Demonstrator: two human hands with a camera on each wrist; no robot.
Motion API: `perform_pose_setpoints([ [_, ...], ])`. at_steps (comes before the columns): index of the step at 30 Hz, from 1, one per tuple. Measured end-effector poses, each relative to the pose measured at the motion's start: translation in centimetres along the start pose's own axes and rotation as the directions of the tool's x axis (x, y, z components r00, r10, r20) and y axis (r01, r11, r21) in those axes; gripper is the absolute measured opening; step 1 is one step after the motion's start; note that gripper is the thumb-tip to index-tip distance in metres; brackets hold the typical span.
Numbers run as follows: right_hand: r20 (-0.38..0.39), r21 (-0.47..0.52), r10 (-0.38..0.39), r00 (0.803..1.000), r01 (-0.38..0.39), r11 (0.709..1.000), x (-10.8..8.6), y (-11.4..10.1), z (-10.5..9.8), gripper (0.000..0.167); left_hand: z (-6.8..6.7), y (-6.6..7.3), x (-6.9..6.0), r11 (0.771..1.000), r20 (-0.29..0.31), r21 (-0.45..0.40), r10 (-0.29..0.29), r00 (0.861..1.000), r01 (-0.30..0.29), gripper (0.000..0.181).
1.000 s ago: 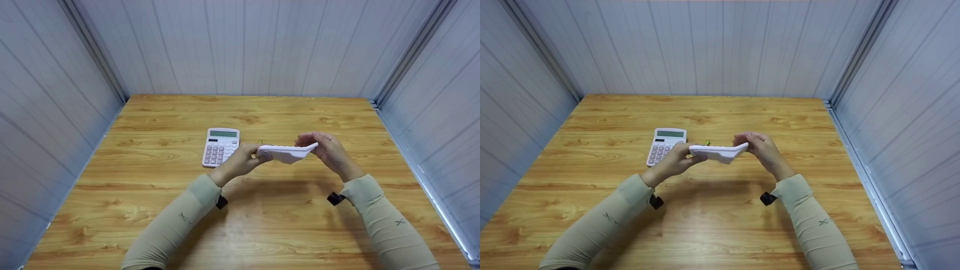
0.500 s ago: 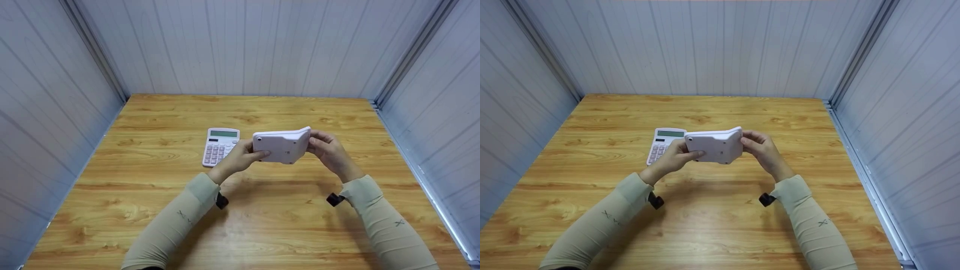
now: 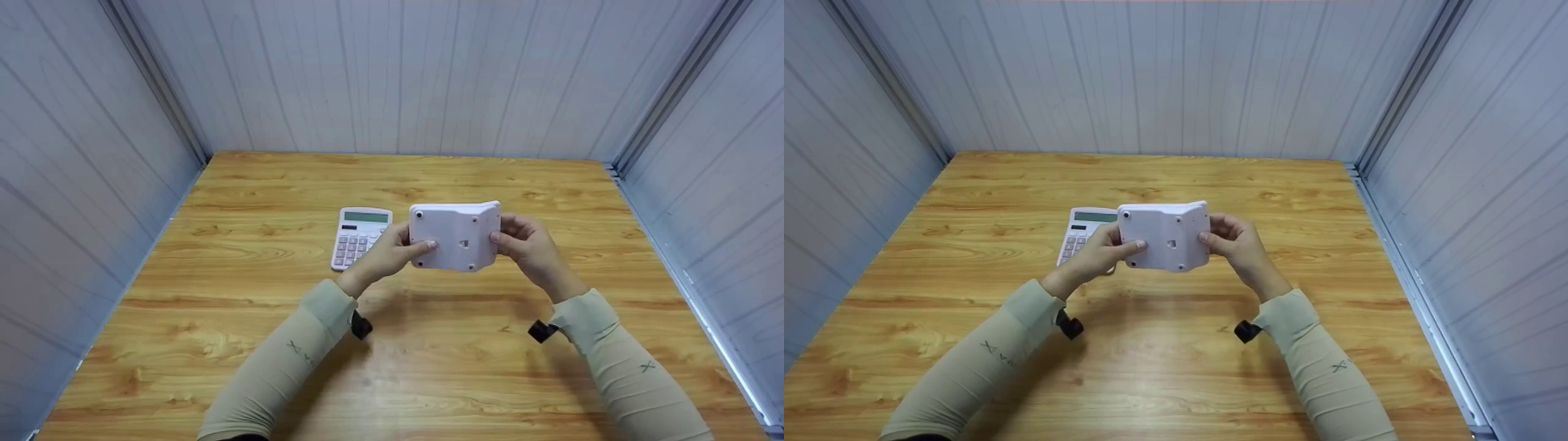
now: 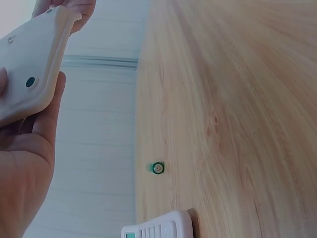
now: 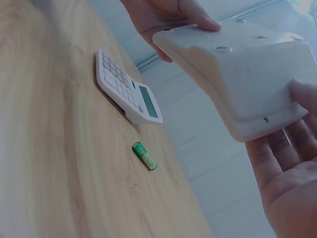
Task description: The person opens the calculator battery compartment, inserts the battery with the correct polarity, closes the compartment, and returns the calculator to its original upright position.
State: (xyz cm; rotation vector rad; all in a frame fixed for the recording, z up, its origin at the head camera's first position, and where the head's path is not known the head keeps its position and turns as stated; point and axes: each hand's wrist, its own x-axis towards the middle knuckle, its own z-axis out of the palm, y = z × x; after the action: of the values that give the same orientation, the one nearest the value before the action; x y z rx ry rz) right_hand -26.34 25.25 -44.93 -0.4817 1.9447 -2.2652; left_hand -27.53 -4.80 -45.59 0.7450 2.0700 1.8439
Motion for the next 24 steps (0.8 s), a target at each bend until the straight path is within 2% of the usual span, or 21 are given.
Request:
perform_pose_setpoints([
  [5,-0.086,0.008,0.074,0.994,-0.074,0.997,0.1,0.1,0.7,0.029,0.0,0.0,0.0,0.999,-0.016,-0.03,-0.022,1.0,0.022,0.041],
  [12,-0.129,0.057,0.131,0.983,-0.124,0.991,0.2,0.4,1.7,0.023,0.2,-0.1,-0.1,0.992,-0.056,-0.126,-0.038,0.998,0.031,0.043],
  [19,-0.154,0.108,0.189,0.97,-0.174,0.979,0.4,0.6,2.5,0.021,0.5,-0.2,-0.2,0.957,-0.097,-0.286,-0.081,0.992,0.05,0.046],
  [24,-0.167,0.112,0.202,0.965,-0.185,0.976,0.5,0.7,3.0,0.021,0.5,-0.5,-0.2,0.939,-0.101,-0.34,-0.1,0.99,0.06,0.047],
])
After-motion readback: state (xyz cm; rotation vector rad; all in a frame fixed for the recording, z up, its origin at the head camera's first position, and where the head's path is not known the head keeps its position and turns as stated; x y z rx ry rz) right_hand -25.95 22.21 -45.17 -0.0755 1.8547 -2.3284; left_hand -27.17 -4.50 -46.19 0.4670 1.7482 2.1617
